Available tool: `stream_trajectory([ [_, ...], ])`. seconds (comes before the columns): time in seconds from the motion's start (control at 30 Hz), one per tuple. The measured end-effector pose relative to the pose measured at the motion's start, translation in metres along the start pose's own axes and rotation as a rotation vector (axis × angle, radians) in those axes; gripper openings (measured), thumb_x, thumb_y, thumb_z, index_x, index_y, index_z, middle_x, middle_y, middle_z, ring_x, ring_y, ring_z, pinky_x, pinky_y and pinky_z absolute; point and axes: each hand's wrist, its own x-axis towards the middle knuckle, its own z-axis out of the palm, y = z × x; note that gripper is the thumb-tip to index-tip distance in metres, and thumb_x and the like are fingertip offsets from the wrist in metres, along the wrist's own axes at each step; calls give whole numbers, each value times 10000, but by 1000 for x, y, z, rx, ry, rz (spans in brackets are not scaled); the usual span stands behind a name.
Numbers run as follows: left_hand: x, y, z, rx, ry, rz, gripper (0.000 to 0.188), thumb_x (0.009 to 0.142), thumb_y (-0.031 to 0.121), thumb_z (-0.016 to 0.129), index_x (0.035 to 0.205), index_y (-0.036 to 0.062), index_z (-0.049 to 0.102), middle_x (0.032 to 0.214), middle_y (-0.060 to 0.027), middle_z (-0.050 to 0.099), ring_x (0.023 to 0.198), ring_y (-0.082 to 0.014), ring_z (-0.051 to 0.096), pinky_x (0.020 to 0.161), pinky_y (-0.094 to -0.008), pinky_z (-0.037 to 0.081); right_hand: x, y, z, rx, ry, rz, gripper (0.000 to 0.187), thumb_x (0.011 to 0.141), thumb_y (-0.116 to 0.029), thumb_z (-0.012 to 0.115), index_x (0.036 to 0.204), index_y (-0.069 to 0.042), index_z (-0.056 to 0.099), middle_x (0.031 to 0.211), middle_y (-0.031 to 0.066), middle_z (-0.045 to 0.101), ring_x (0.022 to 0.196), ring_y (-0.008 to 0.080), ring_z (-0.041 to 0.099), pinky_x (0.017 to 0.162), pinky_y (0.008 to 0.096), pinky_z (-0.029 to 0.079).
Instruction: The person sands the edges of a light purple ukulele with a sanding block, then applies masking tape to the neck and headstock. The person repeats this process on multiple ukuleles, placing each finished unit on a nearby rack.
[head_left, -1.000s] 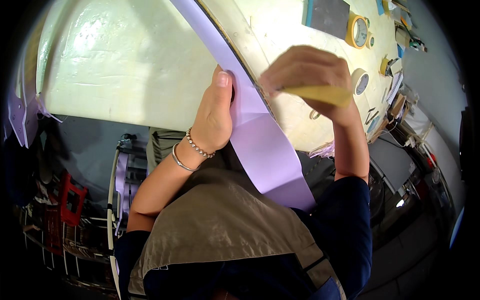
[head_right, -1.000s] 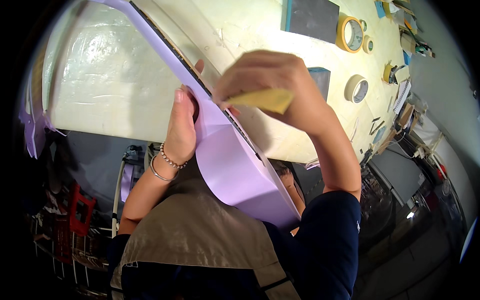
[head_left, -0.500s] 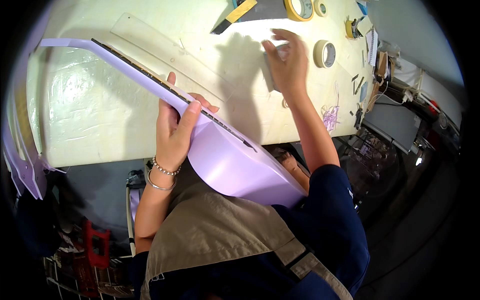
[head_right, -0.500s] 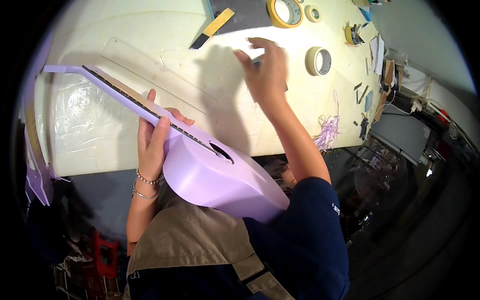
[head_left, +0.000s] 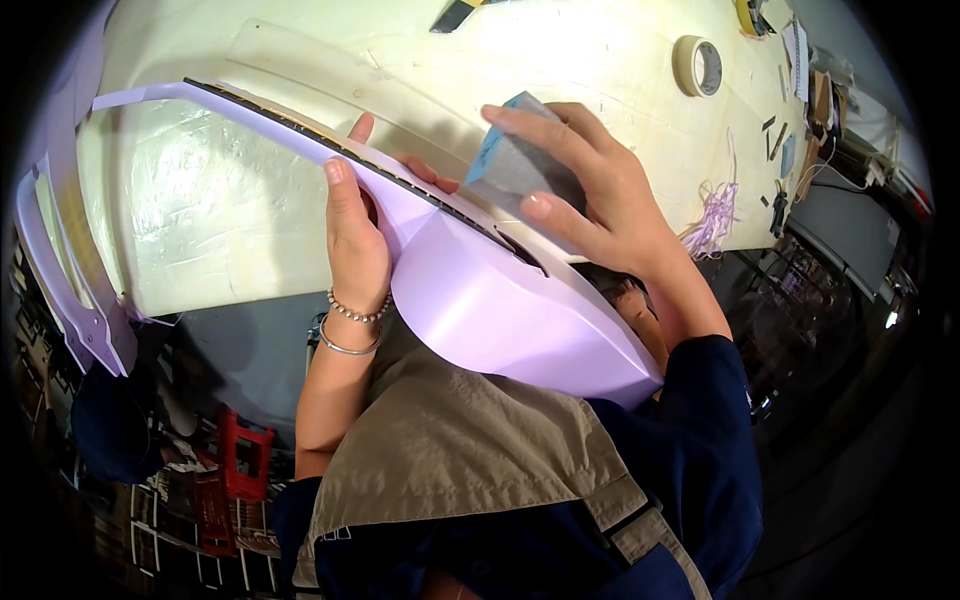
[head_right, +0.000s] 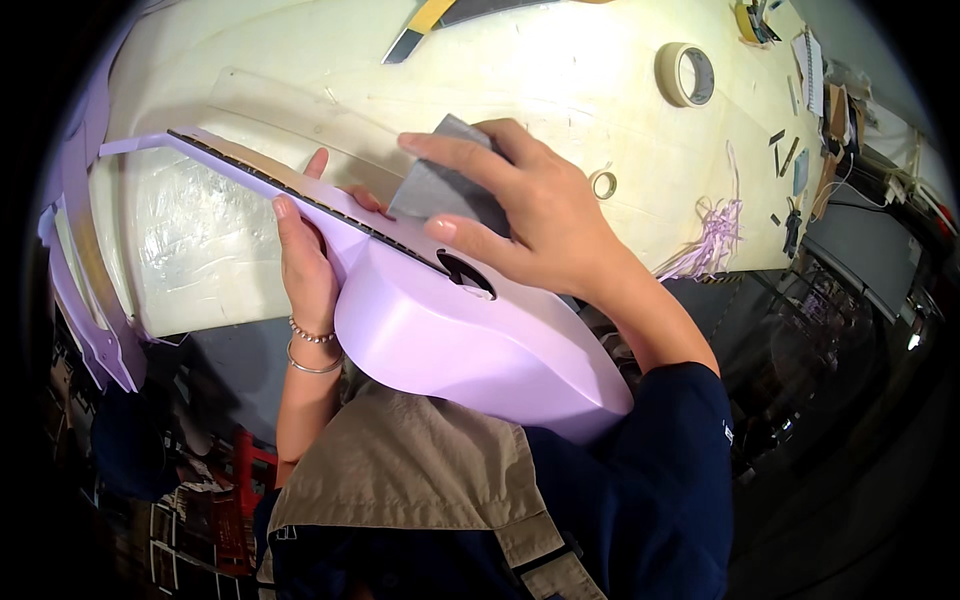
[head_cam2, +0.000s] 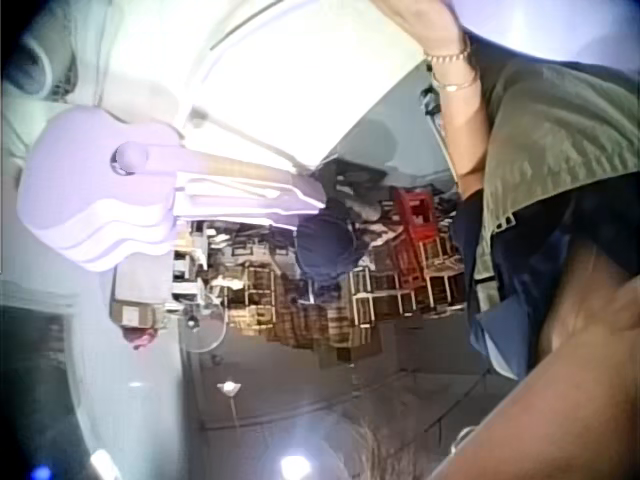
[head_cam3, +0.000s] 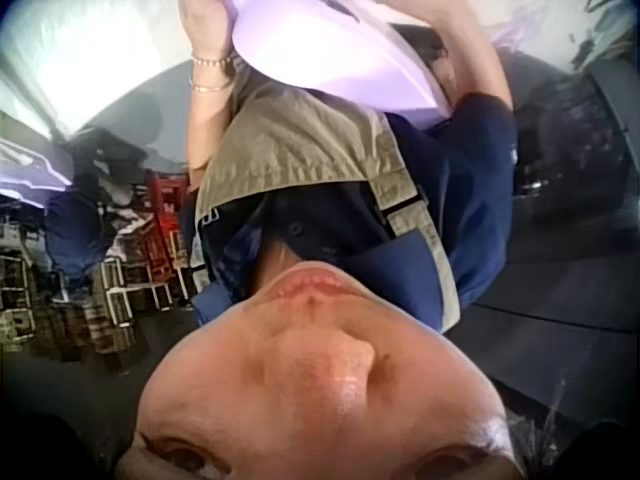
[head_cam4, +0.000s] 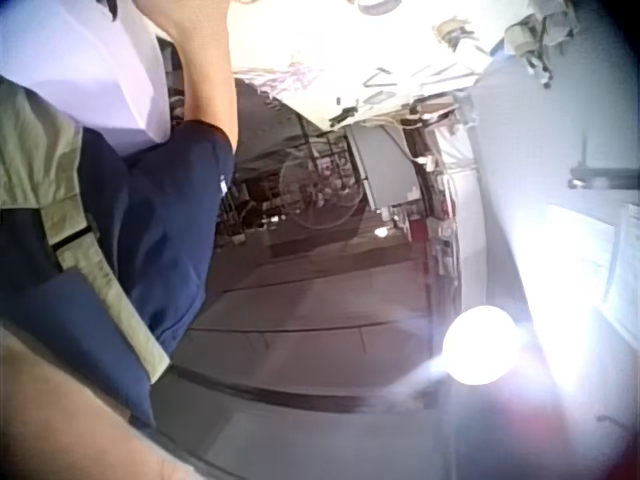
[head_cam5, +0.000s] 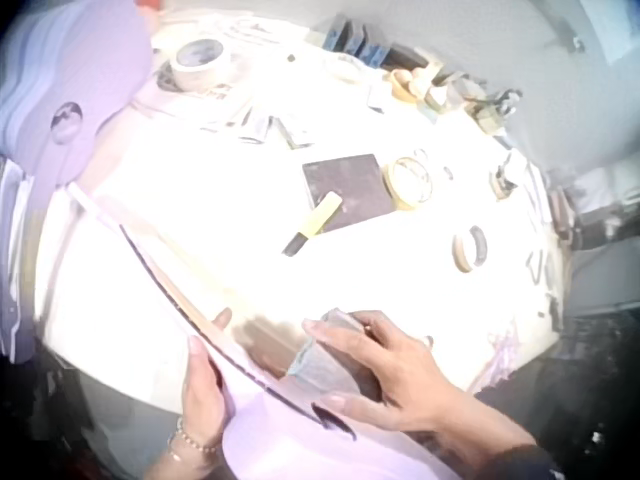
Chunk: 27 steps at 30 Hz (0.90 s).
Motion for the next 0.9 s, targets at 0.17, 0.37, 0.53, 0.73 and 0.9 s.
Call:
stream_trajectory([
  [0.17,0,2,1,66,12,17,731,951,551,182,1397,-28,179,853,-151,580,773,-232,609,713,-328,503,2,-15,8,-104,-42,9,408,835,-421,588,1189,-220,584,951,158,560,788,312,586,661,373,490],
  [0.37,1,0,-1,60,6,34,708,960,524,184,1394,-35,191,850,-139,582,772,-222,610,712,-315,501,5,-21,7,-208,-79,21,416,806,-366,624,1179,-183,592,1005,146,565,821,301,599,696,353,497],
  [0.53,0,1,0,19,10,22,683,970,495,189,1382,-49,219,845,-128,590,766,-191,601,719,-289,487,4,-22,10,-228,-28,-11,404,781,-401,654,1140,-221,609,948,148,564,759,306,598,644,352,498],
  [0.73,2,-2,-4,60,-2,50,659,974,493,187,1383,-21,246,866,-119,593,758,-167,585,723,-269,475,9,-29,13,-233,-58,51,406,784,-395,652,1145,-214,606,948,148,564,767,313,602,644,361,500],
  [0.9,2,-4,-3,47,29,66,663,973,504,183,1370,-18,287,877,-104,593,763,-140,563,732,-251,459,23,-35,16,-245,-109,57,390,826,-309,623,1183,-155,585,1007,148,566,840,314,605,726,358,488],
])
